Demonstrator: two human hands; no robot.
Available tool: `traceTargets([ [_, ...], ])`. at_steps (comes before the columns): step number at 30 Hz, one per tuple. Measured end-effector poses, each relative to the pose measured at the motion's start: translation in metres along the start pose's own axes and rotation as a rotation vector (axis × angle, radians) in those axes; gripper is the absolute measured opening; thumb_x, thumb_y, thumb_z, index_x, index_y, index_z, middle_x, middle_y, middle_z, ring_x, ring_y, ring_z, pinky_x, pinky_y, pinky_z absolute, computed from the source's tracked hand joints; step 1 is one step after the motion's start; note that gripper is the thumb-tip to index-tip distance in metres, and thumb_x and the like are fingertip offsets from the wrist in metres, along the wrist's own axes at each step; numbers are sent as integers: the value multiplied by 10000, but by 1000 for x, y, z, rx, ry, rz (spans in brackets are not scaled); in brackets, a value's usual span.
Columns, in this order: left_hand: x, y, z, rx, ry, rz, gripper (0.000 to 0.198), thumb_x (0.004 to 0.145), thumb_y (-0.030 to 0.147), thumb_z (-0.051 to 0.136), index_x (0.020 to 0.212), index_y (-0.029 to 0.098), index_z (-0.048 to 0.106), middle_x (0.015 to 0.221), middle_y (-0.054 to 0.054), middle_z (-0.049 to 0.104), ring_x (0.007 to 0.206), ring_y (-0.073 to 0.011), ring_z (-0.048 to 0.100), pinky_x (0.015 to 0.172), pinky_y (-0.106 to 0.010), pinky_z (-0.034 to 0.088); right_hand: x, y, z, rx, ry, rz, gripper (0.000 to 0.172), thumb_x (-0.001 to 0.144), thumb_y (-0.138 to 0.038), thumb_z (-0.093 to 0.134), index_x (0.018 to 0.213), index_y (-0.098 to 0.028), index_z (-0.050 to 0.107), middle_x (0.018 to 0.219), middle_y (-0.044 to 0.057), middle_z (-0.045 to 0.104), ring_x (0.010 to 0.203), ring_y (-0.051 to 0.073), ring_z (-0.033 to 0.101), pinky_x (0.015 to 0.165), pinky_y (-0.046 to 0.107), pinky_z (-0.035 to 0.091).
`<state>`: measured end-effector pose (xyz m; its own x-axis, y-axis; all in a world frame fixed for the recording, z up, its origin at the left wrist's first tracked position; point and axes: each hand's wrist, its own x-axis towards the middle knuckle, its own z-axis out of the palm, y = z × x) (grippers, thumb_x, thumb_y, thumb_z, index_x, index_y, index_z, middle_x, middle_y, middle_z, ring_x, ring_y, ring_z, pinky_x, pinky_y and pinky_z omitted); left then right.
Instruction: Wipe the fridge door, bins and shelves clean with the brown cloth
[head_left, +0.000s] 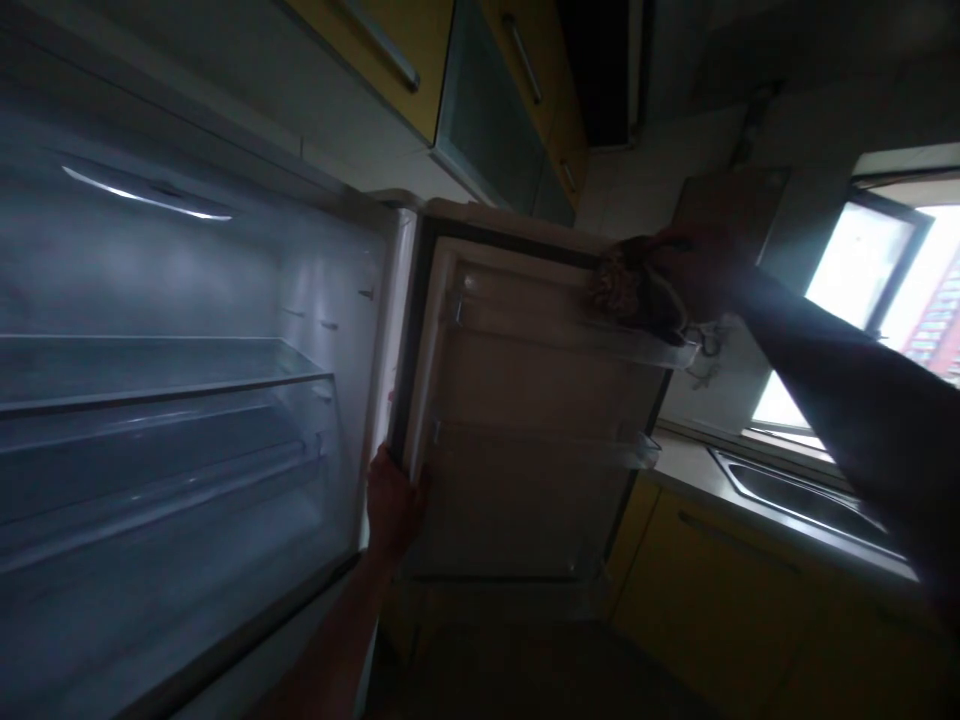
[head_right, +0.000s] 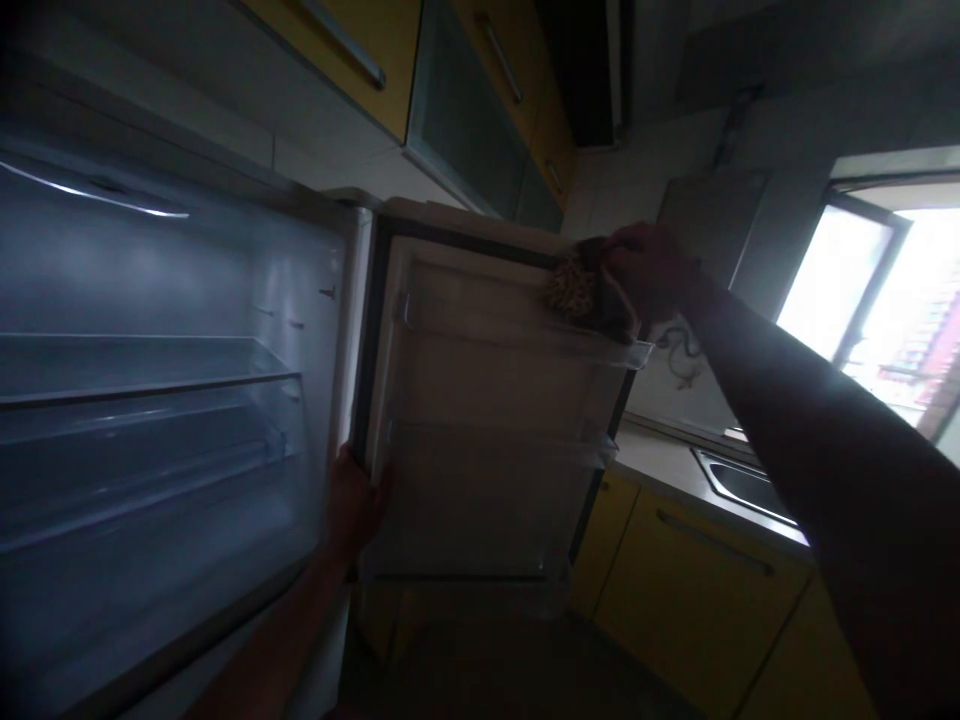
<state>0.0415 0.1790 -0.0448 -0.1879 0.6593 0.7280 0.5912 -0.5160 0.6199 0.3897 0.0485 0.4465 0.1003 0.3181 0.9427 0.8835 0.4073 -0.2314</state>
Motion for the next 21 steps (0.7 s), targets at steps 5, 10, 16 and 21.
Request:
traceTargets([
  [5, 1, 2, 0, -14, 0, -13, 886, 1059, 549, 527, 1675, -18, 236, 1568, -363, 488, 1501, -466, 511, 1237, -654, 448, 30, -109, 102, -89, -393, -271, 156, 730, -45, 740, 850, 54, 727, 1032, 27, 841, 1011, -10, 723, 1064, 203, 452],
  [10, 1, 2, -2, -67, -3, -16, 868, 1058, 553, 537, 1685, 42, 222, 1584, -327, 474, 1524, -447, 499, 1256, -651, 443, 35, -192, 202, -100, -449, -465, 261, 886, -184, 750, 790, 24, 625, 1265, 31, 795, 1296, 31, 654, 1202, 215, 391],
  [16, 3, -7, -5, -91, -45, -34, 852, 1047, 549, 533, 1667, 37, 249, 1594, -330, 469, 1548, -439, 480, 1271, -658, 442, 36, -194, 200, -350, -472, -688, 163, 1015, -151, 646, 993, -15, 732, 1348, 43, 720, 1392, 148, 617, 1235, 292, 408],
  [21, 5, -11, -15, -164, -73, -18, 832, 1023, 584, 561, 1658, 122, 287, 1582, -251, 514, 1510, -404, 524, 1270, -636, 457, 42, -135, 116, -524, -378, -548, 317, 1023, -214, 671, 1316, -206, 793, 1375, 76, 726, 1271, 211, 639, 1166, 364, 464],
])
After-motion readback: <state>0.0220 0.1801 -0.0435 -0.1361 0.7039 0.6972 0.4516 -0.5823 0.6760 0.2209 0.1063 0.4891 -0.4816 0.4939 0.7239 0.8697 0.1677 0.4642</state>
